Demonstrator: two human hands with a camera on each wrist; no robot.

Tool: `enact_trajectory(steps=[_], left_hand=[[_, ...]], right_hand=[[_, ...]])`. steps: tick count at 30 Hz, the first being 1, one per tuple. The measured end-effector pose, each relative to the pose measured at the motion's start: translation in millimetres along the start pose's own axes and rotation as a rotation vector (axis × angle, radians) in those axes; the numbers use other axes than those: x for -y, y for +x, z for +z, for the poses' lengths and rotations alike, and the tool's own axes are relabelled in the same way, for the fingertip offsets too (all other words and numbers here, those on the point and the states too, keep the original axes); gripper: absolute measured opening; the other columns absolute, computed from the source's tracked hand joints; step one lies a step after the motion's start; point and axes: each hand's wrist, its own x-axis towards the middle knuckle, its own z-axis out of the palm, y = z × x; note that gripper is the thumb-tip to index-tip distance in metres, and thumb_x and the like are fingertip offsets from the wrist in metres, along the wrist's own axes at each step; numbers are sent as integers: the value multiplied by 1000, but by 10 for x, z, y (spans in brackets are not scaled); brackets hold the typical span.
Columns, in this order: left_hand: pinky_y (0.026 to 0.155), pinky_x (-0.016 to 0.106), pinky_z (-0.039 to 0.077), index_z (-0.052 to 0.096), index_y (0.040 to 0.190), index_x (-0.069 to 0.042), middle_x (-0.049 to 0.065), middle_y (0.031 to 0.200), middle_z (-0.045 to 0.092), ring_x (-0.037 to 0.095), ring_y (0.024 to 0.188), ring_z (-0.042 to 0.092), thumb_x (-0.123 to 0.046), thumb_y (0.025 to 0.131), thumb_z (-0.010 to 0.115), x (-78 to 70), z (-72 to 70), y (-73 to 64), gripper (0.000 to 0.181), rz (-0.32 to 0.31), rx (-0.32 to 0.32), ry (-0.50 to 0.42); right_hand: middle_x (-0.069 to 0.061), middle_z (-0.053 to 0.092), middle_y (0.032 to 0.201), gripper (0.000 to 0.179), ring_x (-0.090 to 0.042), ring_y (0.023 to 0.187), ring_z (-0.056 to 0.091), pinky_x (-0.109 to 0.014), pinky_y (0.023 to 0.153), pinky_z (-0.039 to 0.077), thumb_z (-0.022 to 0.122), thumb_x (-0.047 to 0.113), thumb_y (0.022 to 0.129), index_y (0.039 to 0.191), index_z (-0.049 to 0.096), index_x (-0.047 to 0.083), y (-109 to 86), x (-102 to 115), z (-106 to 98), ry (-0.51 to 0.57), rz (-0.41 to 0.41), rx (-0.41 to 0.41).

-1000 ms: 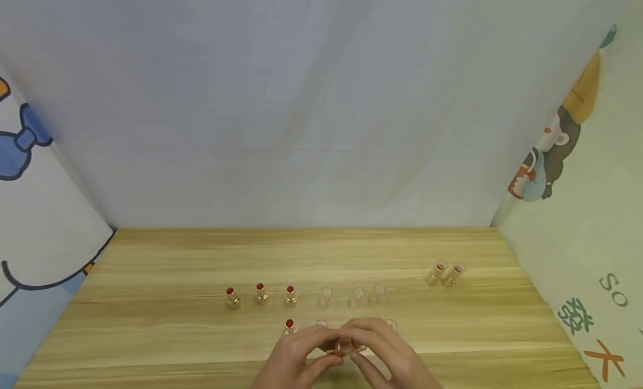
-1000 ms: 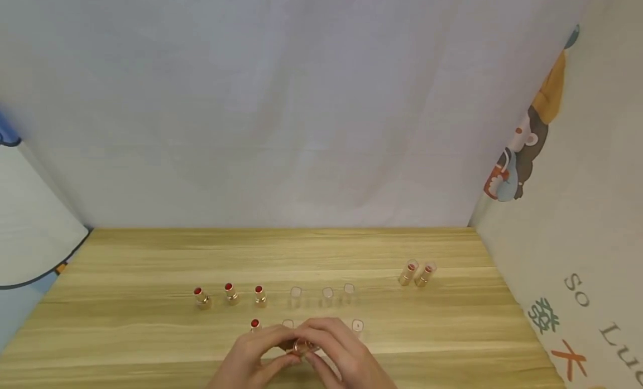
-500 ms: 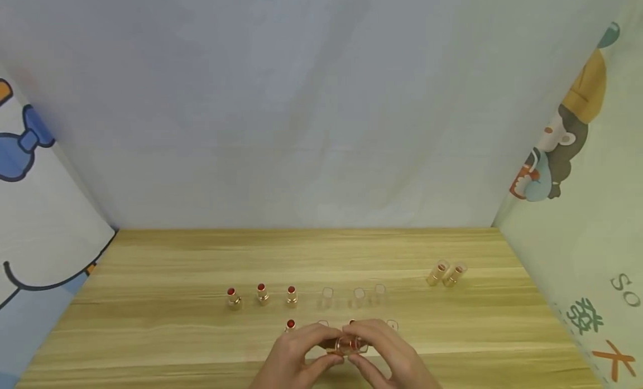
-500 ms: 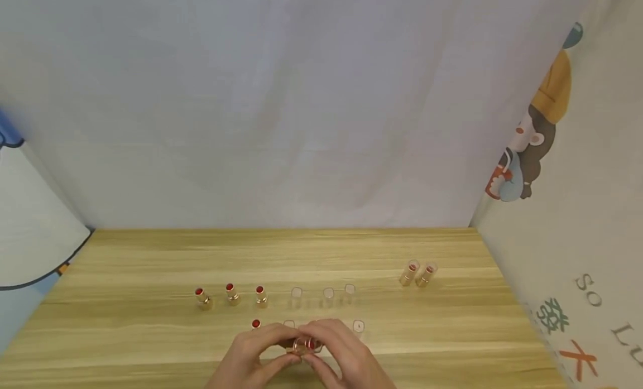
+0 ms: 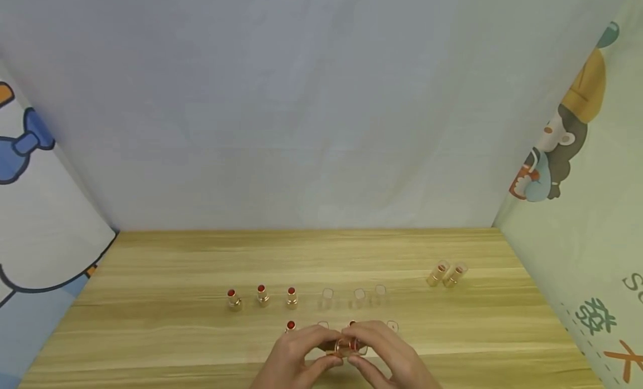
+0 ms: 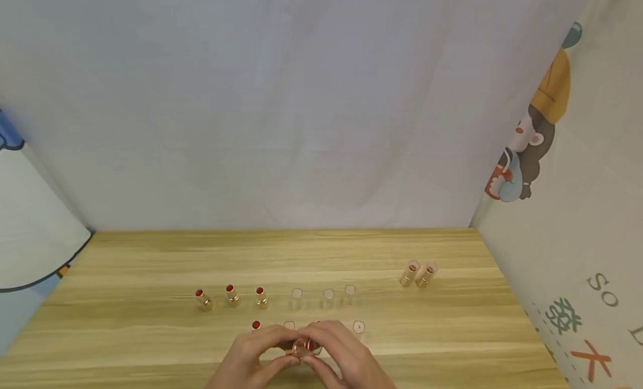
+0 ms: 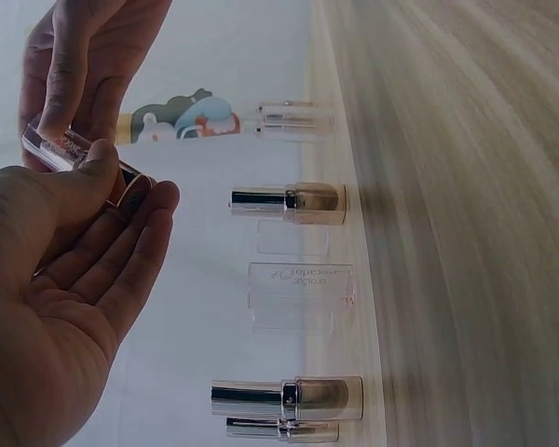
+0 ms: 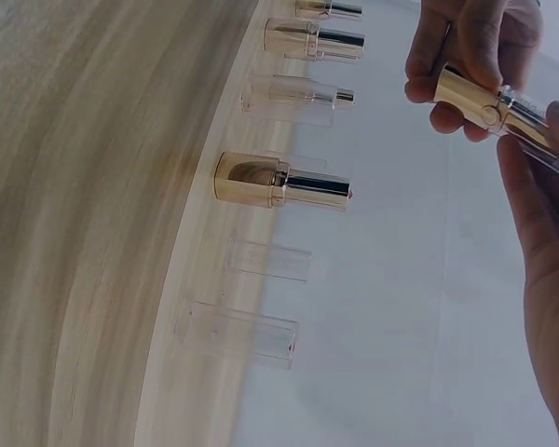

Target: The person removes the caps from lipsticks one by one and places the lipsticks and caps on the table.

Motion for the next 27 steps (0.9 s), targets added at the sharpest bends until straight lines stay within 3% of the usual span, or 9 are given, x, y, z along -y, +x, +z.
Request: enact_trajectory(steps=[6, 13, 20, 27], left_hand=[[81, 12, 59, 73, 113, -8, 3, 99, 79, 9, 86, 75, 0, 78, 86, -2, 1, -5, 38, -19, 13, 8], [79, 11, 59, 73, 111, -8, 3, 97, 79, 10, 85, 76, -2, 78, 86, 12, -29, -55, 36, -69, 33, 34], [80, 12, 59, 73, 112, -9, 2, 98, 79, 10, 86, 76, -3, 79, 86, 7, -37, -65, 36, -89, 42, 23], [81, 11, 58, 73, 113, -12, 0, 98, 78, 8, 86, 75, -2, 78, 86, 8, -51, -93, 39, -106, 37, 25]], right_hand=[[-16, 68, 111, 34, -18, 96, 66, -16, 85, 57, 64, 13, 104, 129, 61, -10, -28, -2, -11, 23, 22, 4], [-12, 69, 114, 40, -15, 99, 67, -16, 87, 57, 67, 13, 102, 138, 59, -4, -36, 53, -86, 28, 110, 7], [-13, 70, 115, 39, -16, 100, 68, -15, 90, 57, 68, 13, 102, 135, 61, -5, 17, 67, -125, 13, 90, -19], [-11, 70, 112, 38, -14, 96, 67, -13, 90, 56, 63, 20, 105, 129, 63, -9, 94, 20, -321, -68, 83, -69]])
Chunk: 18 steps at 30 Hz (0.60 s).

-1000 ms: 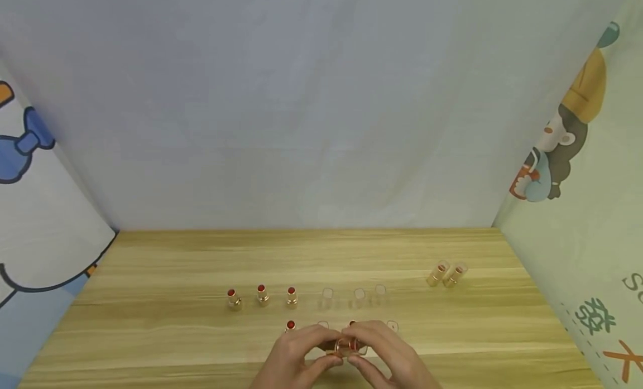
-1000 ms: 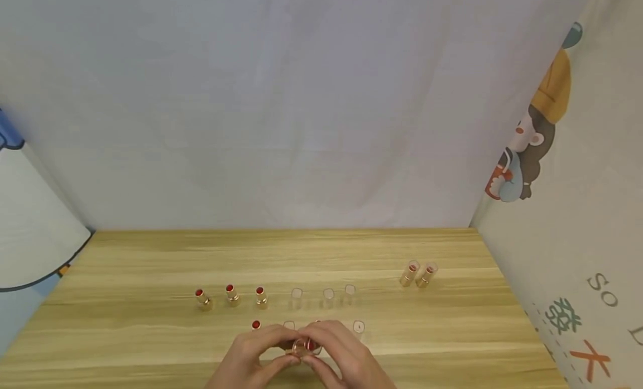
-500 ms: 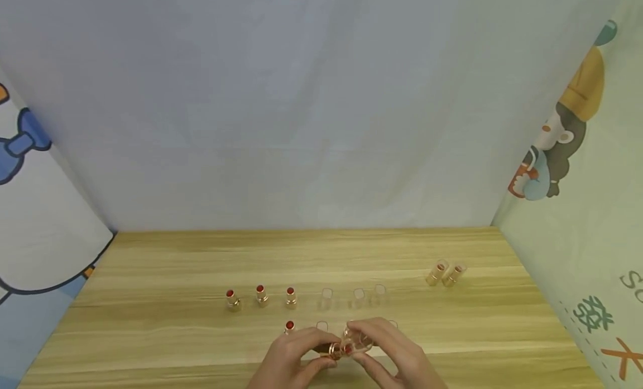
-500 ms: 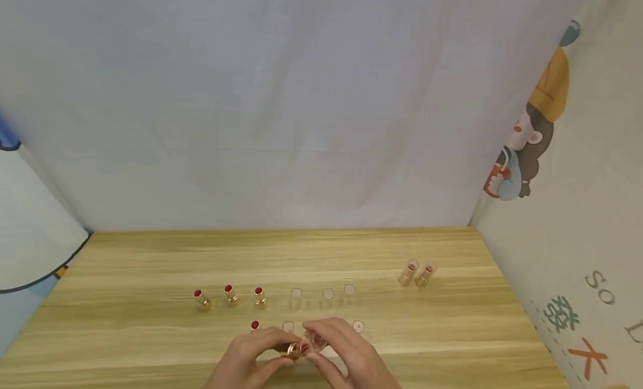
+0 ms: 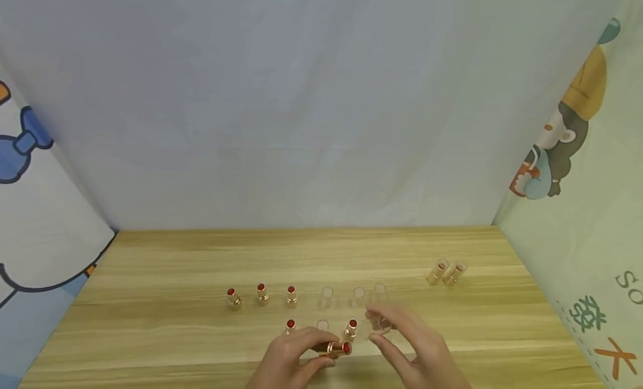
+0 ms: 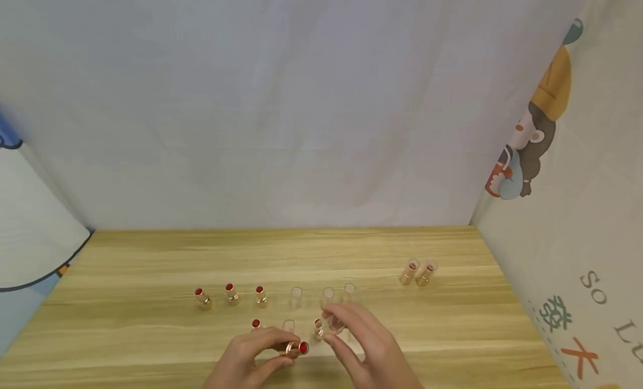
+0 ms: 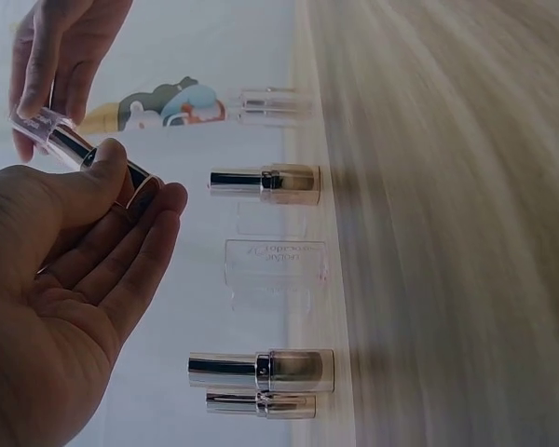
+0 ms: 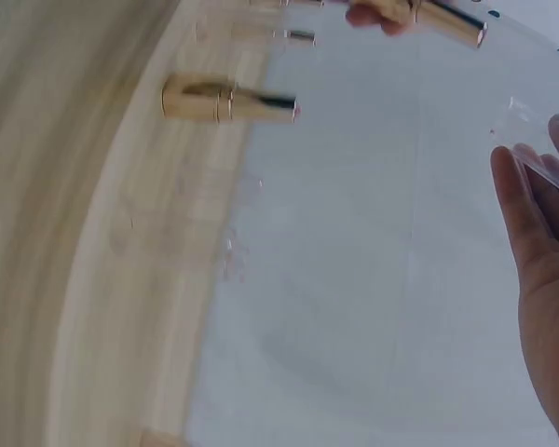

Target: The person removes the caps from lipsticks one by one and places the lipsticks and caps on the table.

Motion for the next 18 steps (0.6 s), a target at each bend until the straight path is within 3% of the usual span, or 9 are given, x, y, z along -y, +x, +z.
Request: enact_trajectory(steps=[4, 8, 10, 13, 14, 18], left_hand=[[80, 11, 58, 73, 112, -11, -1, 95, 78, 7, 84, 74, -3, 77, 87, 17, -8, -19, 39, 7, -16, 22], [81, 11, 58, 72, 112, -13, -3, 95, 77, 6, 85, 74, -3, 78, 87, 59, -51, -16, 38, -1, -10, 7], [82, 11, 58, 72, 113, -13, -3, 95, 77, 6, 85, 74, -3, 79, 86, 85, -72, -16, 38, 3, -7, -2], [82, 12, 58, 72, 113, -12, -2, 96, 77, 6, 85, 74, -2, 79, 86, 137, -98, -20, 38, 28, -5, -9], [82, 12, 58, 72, 113, -12, -2, 96, 77, 6, 86, 74, -2, 79, 86, 156, -107, -22, 39, 34, -4, -12], [82, 11, 58, 72, 113, -12, -1, 96, 77, 6, 86, 74, -1, 78, 86, 227, -139, -22, 40, 54, -1, -15]], right_hand=[[-8, 71, 112, 38, -13, 96, 67, -12, 93, 55, 60, 25, 107, 128, 65, -6, 42, -86, -96, -98, 8, -24], [-5, 73, 118, 33, -10, 100, 67, -9, 98, 51, 65, 22, 105, 132, 66, 2, 27, -220, -197, -182, 97, 6], [-5, 73, 120, 35, -10, 104, 68, -8, 101, 49, 74, 11, 98, 131, 67, 5, -11, -306, -244, -216, 163, 18], [-3, 73, 118, 52, -8, 103, 67, -5, 98, 48, 81, -8, 82, 130, 67, 7, -89, -429, -291, -267, 255, 31], [-3, 73, 117, 59, -8, 101, 67, -5, 96, 49, 83, -13, 76, 129, 68, 7, -113, -463, -295, -285, 271, 36], [-1, 73, 111, 64, -7, 90, 65, -6, 86, 51, 85, -17, 67, 124, 69, 6, -191, -587, -283, -335, 265, 51]])
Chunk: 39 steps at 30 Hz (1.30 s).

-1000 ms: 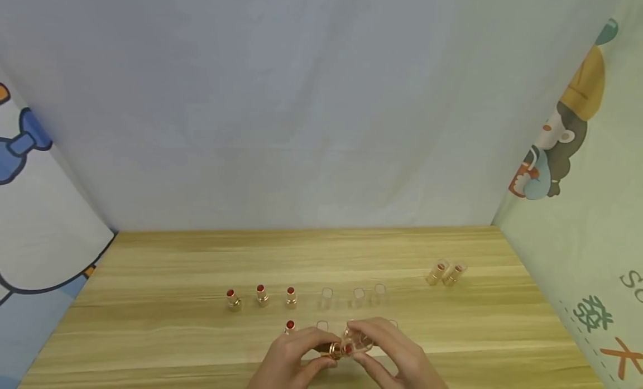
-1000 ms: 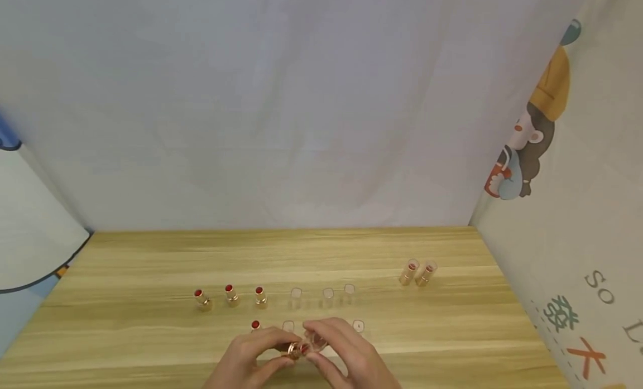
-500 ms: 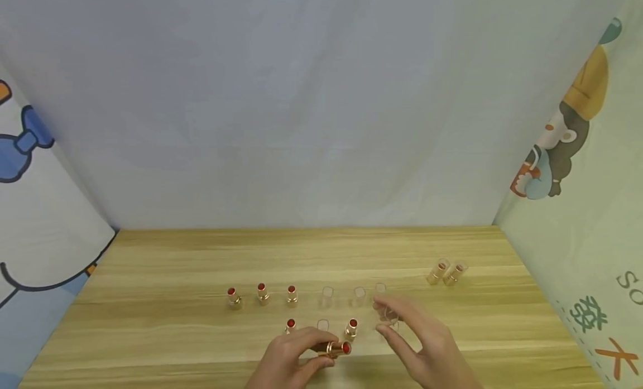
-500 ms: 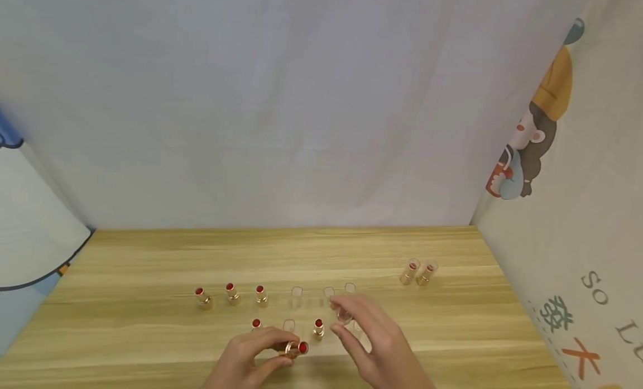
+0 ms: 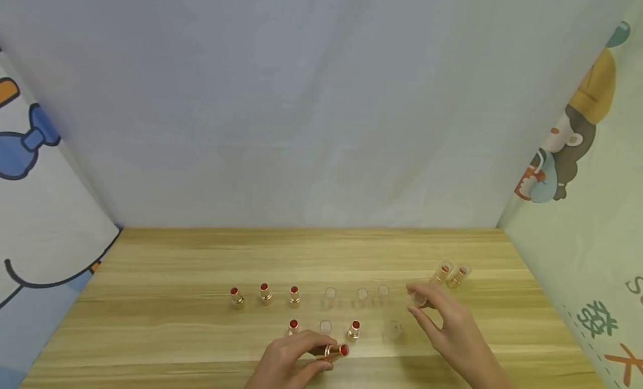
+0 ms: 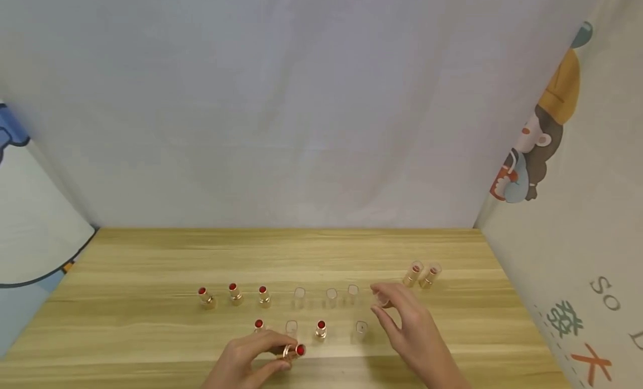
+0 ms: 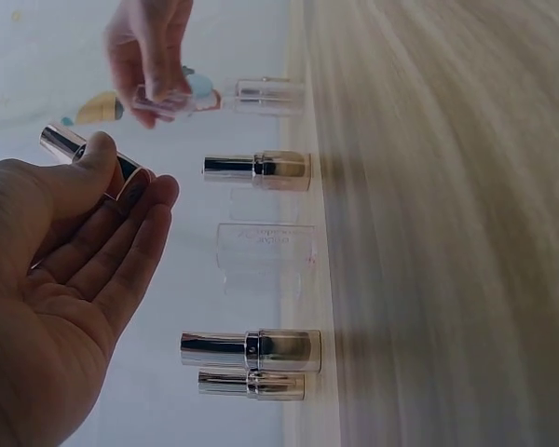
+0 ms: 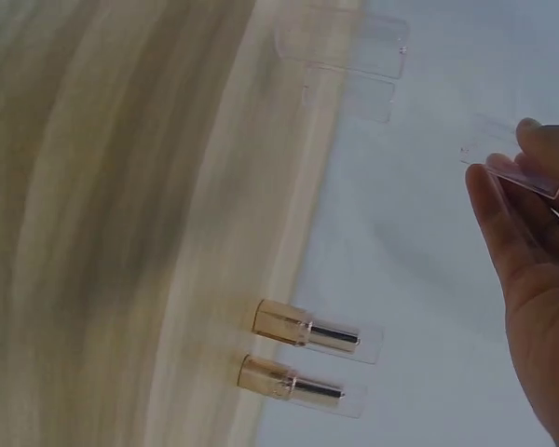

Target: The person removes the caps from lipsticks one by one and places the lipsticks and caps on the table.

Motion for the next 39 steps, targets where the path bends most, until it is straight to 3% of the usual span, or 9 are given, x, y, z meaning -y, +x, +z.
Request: enact_trajectory(steps=[7, 12, 15, 21, 23, 30, 35, 39], left_hand=[[81, 11, 58, 72, 114, -12, -2, 96, 78, 6, 85, 74, -1, 79, 86, 17, 11, -10, 39, 4, -4, 4], [82, 11, 58, 72, 114, -12, -2, 95, 77, 6, 85, 74, -1, 79, 85, 30, 21, -22, 39, 12, -8, 0], [82, 11, 58, 72, 114, -12, -1, 96, 77, 6, 85, 74, -2, 80, 85, 44, 25, -33, 38, 13, -9, 7], [82, 11, 58, 72, 114, -12, -1, 97, 77, 6, 86, 74, -2, 81, 85, 68, 27, -47, 37, 14, -10, 11], [82, 11, 58, 72, 114, -12, -2, 97, 77, 6, 86, 74, -2, 80, 85, 72, 27, -48, 37, 20, -14, 14], [82, 11, 57, 73, 114, -14, -3, 96, 78, 6, 85, 73, -1, 78, 87, 38, 13, -52, 41, -7, -49, 9], [83, 11, 57, 73, 115, -14, -3, 97, 77, 6, 84, 72, 0, 76, 88, 32, -6, -54, 44, 0, -75, 20], [83, 11, 57, 73, 117, -11, -2, 99, 78, 6, 84, 72, -2, 79, 87, 63, -36, -59, 42, 43, -101, 19]], right_hand=[[-6, 74, 105, 55, -10, 84, 67, -7, 81, 54, 86, -16, 65, 115, 70, 1, -133, -199, 117, -22, -40, 27], [-8, 75, 99, 44, -8, 81, 69, -11, 74, 57, 86, -13, 71, 110, 69, 0, -215, -284, 207, -15, -5, 84], [-7, 75, 100, 39, -8, 80, 70, -16, 71, 60, 85, -10, 75, 108, 69, 1, -257, -291, 240, -4, 60, 128], [2, 74, 101, 32, -3, 84, 68, -24, 75, 63, 83, 0, 83, 112, 71, 10, -309, -260, 272, -1, 302, 248], [2, 73, 100, 31, -3, 85, 68, -24, 76, 63, 82, 1, 84, 111, 71, 10, -318, -263, 286, 0, 339, 270], [2, 72, 99, 30, -3, 85, 68, -24, 75, 63, 81, -1, 84, 111, 71, 7, -336, -285, 296, 11, 327, 295], [4, 71, 97, 30, 0, 85, 66, -22, 74, 63, 81, -1, 84, 110, 70, 6, -340, -299, 303, 31, 328, 294], [5, 69, 95, 30, 2, 84, 65, -21, 73, 62, 81, -2, 83, 109, 70, 5, -343, -303, 313, 38, 328, 291]])
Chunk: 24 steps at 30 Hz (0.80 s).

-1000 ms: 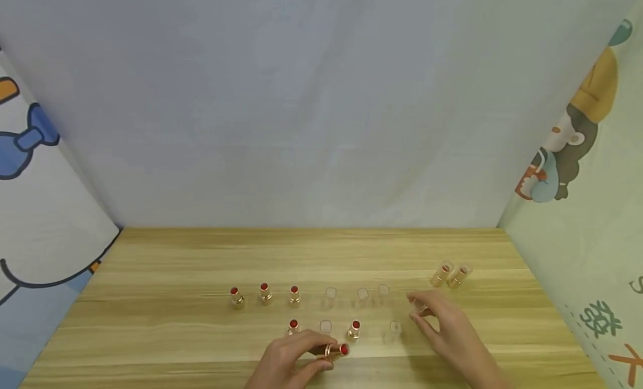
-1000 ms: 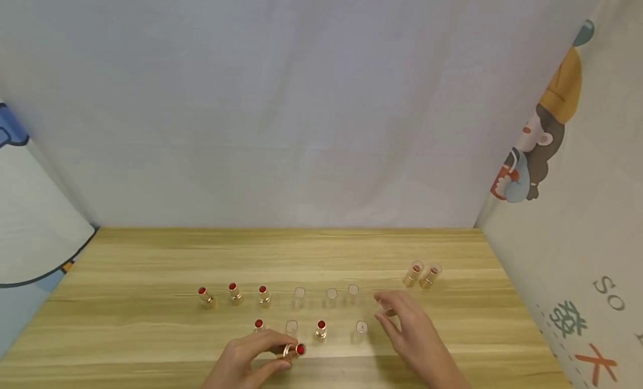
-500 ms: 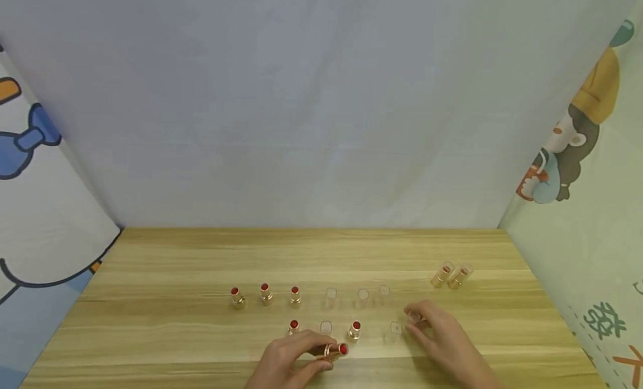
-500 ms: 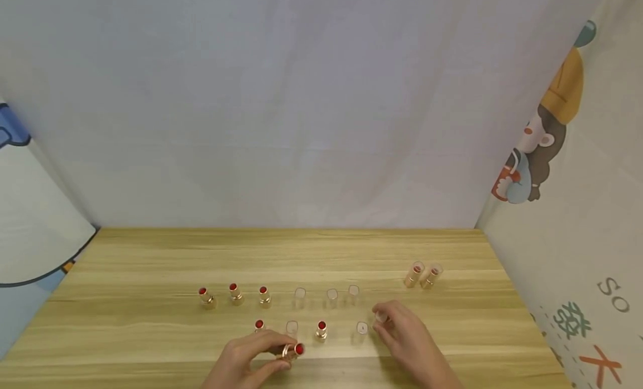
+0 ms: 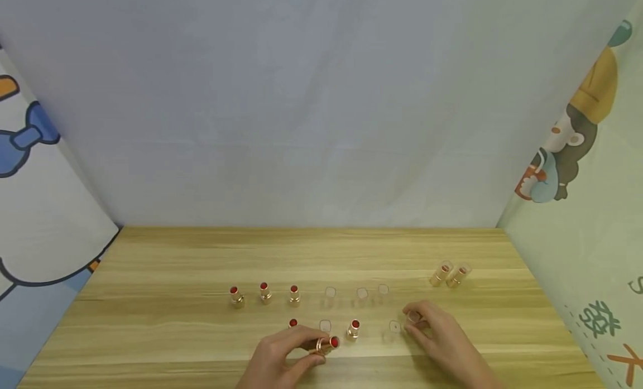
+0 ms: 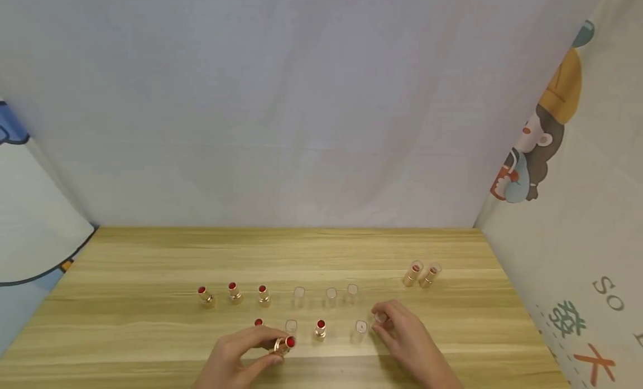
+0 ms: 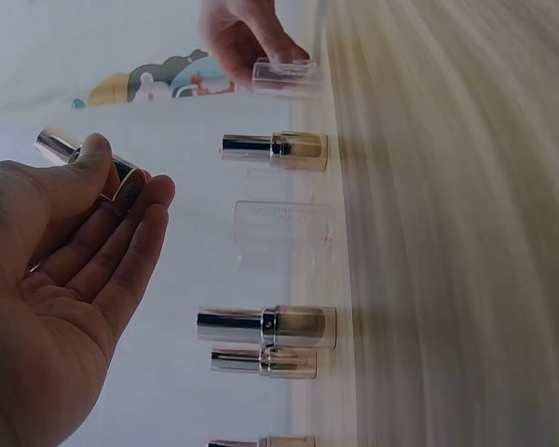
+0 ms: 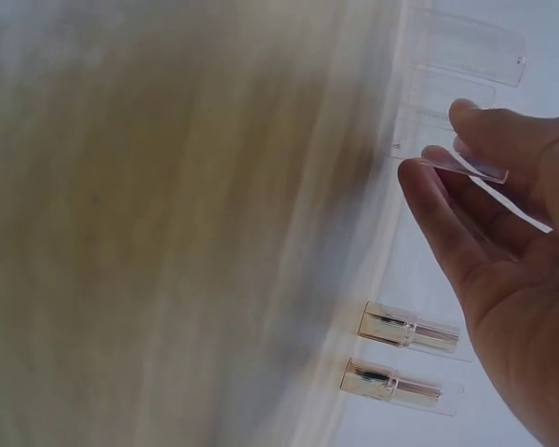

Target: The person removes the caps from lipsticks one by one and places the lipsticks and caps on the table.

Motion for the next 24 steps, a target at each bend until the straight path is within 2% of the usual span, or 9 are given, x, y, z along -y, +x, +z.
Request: enact_trajectory(steps=[3, 6, 9, 12, 17, 20, 24], left_hand=[[83, 11, 58, 72, 119, -11, -1, 101, 78, 7, 85, 72, -4, 83, 85, 19, -36, 2, 40, 23, -12, -19], [83, 12, 58, 72, 120, -13, -1, 101, 78, 7, 85, 72, -5, 84, 84, 21, -79, -9, 38, 7, -21, -22], [83, 12, 58, 71, 119, -13, 0, 101, 77, 7, 85, 73, 1, 81, 85, 13, -136, -30, 43, -16, -35, -13], [82, 12, 58, 72, 118, -12, 1, 102, 77, 8, 84, 73, 8, 75, 86, 18, -200, -55, 50, -31, -56, 4], [81, 10, 58, 72, 117, -10, 1, 99, 78, 7, 83, 71, 11, 69, 88, 29, -315, -141, 55, -54, -103, 50], [79, 10, 57, 72, 116, -9, 2, 97, 78, 6, 82, 71, 12, 68, 89, 46, -392, -210, 55, -72, -121, 84], [78, 9, 57, 73, 116, -8, 3, 97, 78, 5, 82, 72, 13, 65, 88, 87, -488, -295, 57, -91, -141, 112]], right_hand=[[5, 69, 96, 31, 0, 85, 66, -23, 75, 63, 81, 2, 85, 114, 69, 4, 0, 1, -28, 2, 26, 28], [3, 70, 101, 38, -3, 85, 68, -26, 77, 63, 83, 10, 88, 121, 67, 3, -17, 9, -75, -1, 58, 20], [-2, 72, 105, 45, -9, 86, 71, -29, 76, 64, 85, 11, 86, 126, 64, 2, -19, 17, -153, -48, 4, -61], [-6, 73, 109, 51, -16, 86, 71, -29, 73, 63, 85, 3, 82, 128, 62, 2, 19, 8, -282, -129, -85, -177], [-10, 70, 115, 59, -15, 92, 64, -14, 79, 55, 85, -6, 78, 131, 62, 0, 152, -89, -547, -167, -168, -320], [-18, 66, 120, 51, -12, 99, 55, -7, 87, 46, 83, 6, 86, 131, 62, -4, 239, -208, -671, -161, -217, -380], [-30, 59, 128, 59, -26, 110, 52, -11, 90, 40, 82, 18, 85, 132, 60, -9, 310, -364, -745, -175, -235, -410]])
